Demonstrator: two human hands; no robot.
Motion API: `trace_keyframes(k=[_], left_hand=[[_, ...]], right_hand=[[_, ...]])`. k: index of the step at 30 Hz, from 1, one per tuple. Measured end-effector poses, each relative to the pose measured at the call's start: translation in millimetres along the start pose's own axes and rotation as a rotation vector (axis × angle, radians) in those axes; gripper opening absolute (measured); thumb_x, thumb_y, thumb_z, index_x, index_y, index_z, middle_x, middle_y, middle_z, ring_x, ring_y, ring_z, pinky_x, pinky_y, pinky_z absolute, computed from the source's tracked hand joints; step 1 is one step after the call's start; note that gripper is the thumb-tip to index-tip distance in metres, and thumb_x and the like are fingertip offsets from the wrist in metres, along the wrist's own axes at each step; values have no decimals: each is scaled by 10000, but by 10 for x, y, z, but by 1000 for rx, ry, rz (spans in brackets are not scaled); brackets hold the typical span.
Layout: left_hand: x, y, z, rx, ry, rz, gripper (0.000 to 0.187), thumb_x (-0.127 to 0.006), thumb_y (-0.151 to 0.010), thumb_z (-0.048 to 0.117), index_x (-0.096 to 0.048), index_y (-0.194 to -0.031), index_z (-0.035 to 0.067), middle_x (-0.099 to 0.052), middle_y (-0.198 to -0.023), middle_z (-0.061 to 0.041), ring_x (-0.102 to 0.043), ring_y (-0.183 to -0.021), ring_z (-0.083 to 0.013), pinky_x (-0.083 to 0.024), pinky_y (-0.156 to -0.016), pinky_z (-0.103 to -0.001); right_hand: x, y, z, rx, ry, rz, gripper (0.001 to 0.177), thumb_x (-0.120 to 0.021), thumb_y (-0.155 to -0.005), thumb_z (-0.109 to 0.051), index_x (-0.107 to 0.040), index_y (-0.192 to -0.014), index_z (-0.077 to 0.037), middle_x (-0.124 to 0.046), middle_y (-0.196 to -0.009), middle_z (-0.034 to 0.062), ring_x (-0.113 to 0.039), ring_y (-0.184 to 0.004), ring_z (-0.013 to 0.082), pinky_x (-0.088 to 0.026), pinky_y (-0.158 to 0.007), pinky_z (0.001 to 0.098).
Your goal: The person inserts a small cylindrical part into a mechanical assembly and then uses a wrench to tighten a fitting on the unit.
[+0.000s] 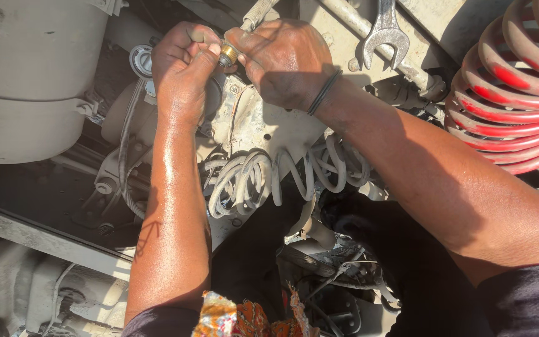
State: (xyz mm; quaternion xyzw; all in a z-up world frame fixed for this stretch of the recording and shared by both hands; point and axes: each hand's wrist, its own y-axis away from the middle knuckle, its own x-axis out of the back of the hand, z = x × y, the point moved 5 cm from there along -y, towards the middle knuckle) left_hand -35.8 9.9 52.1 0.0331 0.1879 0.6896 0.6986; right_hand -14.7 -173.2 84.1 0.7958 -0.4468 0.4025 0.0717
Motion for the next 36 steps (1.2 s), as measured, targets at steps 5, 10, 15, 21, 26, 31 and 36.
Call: trace_keyframes(k=[5, 10, 15, 21, 26, 31, 36], left_hand=[[89, 10, -108, -118, -147, -32, 48, -676, -1082, -64, -655, -1053, -33, -637, -909, -23, -561, -793, -61, -469, -730, -214], [13, 5, -25, -105, -16, -59, 46, -655, -1050, -36, -649, -1029, 4, -704, -937, -25, -674, -840, -91, -604, -800, -264], [16, 41, 19, -118, -117, -41, 28, -652, -1047, -17, -674, -1057, -5, -725, -937, -28, -669, -820, -83, -570, -787, -243], [34, -41, -26, -65, -124, -30, 47, -648, -991, -25, -655, -1014, 15, -640, -863, 17, -581, -773, -58, -510, -742, -225], [17, -48, -33, -61, -190, -57, 63, -612, -970, -19, -634, -1006, 29, -589, -886, 26, -515, -803, -62, -460, -762, -232], [30, -27, -51, -83, -217, -67, 61, -623, -990, 9, -635, -1050, 19, -592, -933, 16, -520, -853, -76, -471, -812, -246], [52, 2, -261, 51, -60, -31, 158, -604, -1032, 69, -651, -1156, -16, -675, -1043, 3, -641, -963, -80, -535, -891, -245]], right_hand=[[-1, 34, -34, -2, 10, 23, 381, -731, -888, -49, -697, -1268, -58, -734, -933, 117, -716, -863, 311, -578, -764, 444], [13, 21, -104, 26, 51, 88, 265, -737, -942, -31, -702, -1202, -71, -728, -985, 112, -712, -878, 305, -570, -747, 433], [20, 16, -141, 30, 0, 108, 228, -721, -917, -19, -730, -1140, -66, -731, -973, 113, -710, -827, 294, -564, -716, 414], [81, -46, -113, 22, -19, 75, 300, -665, -874, -33, -734, -1165, -51, -719, -853, 131, -709, -775, 282, -574, -710, 408], [53, -30, -65, 5, -54, 52, 305, -658, -884, -31, -752, -1173, -54, -736, -888, 131, -721, -784, 266, -581, -721, 402], [-7, -49, 41, -16, -140, -34, 397, -645, -855, -48, -762, -1235, -45, -724, -853, 122, -691, -734, 231, -574, -704, 388], [-38, -12, 108, -112, -444, -79, 252, -636, -915, -27, -757, -1136, -18, -758, -968, 81, -698, -829, 157, -586, -744, 322]])
